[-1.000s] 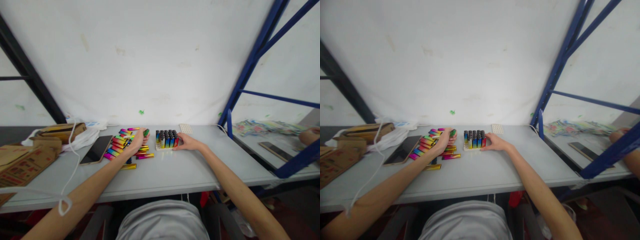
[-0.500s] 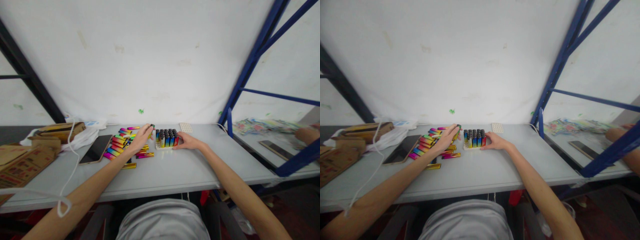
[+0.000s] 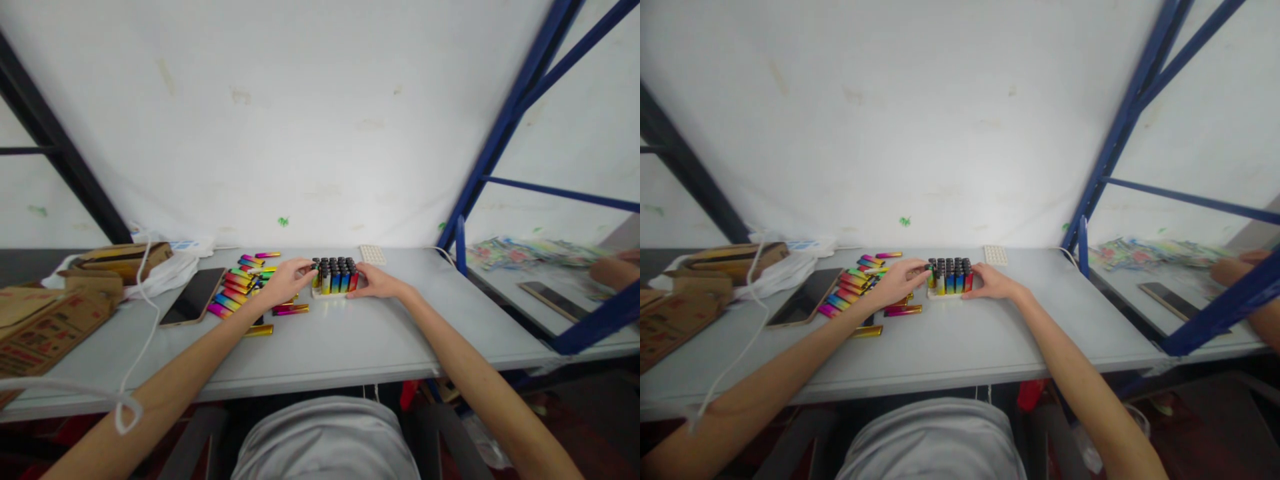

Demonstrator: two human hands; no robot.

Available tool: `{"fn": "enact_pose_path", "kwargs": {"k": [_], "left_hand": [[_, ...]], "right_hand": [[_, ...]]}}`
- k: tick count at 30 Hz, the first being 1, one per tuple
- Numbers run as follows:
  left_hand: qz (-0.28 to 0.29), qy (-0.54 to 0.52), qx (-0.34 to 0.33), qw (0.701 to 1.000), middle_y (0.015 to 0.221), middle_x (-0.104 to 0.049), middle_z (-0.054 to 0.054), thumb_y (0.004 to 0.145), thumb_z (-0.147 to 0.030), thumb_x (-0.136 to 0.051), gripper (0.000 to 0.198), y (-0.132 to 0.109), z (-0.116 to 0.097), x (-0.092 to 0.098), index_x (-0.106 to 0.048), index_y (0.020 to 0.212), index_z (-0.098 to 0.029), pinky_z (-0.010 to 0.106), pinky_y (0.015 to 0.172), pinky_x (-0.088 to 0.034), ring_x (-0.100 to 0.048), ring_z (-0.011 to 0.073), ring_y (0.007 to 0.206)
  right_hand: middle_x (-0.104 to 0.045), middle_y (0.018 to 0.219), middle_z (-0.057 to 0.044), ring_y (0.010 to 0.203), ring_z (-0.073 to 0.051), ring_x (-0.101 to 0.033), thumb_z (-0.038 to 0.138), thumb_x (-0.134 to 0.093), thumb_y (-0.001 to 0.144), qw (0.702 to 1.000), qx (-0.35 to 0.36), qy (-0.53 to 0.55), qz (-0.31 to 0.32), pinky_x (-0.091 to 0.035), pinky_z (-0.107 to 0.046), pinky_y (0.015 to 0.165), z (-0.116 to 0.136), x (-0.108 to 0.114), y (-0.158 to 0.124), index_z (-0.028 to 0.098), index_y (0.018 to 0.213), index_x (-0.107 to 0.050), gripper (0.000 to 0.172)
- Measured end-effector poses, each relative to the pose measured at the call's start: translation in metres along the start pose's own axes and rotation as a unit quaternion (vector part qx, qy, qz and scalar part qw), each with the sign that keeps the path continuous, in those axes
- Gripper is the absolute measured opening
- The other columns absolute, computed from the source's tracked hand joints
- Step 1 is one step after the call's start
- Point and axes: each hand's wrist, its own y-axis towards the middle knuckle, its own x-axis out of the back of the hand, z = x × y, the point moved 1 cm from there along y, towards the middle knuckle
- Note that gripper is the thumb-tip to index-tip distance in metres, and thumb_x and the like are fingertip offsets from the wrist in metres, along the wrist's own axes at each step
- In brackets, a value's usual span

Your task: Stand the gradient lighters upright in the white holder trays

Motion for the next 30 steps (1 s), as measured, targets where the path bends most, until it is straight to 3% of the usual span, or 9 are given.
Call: {"fn": "enact_pose_path", "kwargs": {"k": [9,13,24,30], "left_hand": [[0.035,0.009,-0.003,0.999,0.097,-0.074,0.011,0.096,-0.041,-0.053,0.032,0.000,0.000,0.001,-0.071,0.101,-0.015,0.032,0.077,-0.055,-0.069,0.0219,0.084],[0.023,0.042,-0.024,0.999,0.094,-0.073,0.011,0.095,-0.041,-0.055,0.030,0.001,0.001,0.003,-0.070,0.096,-0.016,0.033,0.077,-0.054,-0.067,0.0217,0.081],[0.049,0.043,0.023,0.998,0.077,-0.073,0.005,0.096,-0.040,-0.054,0.026,0.002,0.010,-0.011,-0.064,0.087,-0.018,0.030,0.070,-0.051,-0.068,0.0206,0.071],[0.071,0.138,0.011,0.988,0.078,-0.072,0.006,0.097,-0.039,-0.060,0.023,0.005,0.010,-0.007,-0.062,0.088,-0.018,0.029,0.068,-0.047,-0.067,0.0212,0.072]], "right_hand": [[-0.070,0.115,-0.012,0.102,-0.030,-0.066,0.055,-0.086,0.074,1.000,-0.004,-0.003,0.004,-0.054,-0.043,0.091,0.001,0.000,0.000,0.016,0.116,-0.067,0.060],[-0.070,0.115,-0.012,0.101,-0.030,-0.066,0.054,-0.086,0.074,1.000,-0.002,-0.002,0.003,-0.054,-0.043,0.091,0.001,0.000,0.000,0.016,0.116,-0.066,0.059],[-0.070,0.116,-0.013,0.103,-0.031,-0.066,0.052,-0.085,0.075,1.000,-0.002,0.004,0.006,-0.054,-0.045,0.093,0.001,0.000,0.000,0.015,0.116,-0.066,0.058],[-0.070,0.117,-0.012,0.103,-0.031,-0.065,0.053,-0.085,0.075,1.000,-0.001,0.010,0.006,-0.053,-0.045,0.094,-0.002,-0.001,-0.001,0.017,0.119,-0.065,0.061]]}}
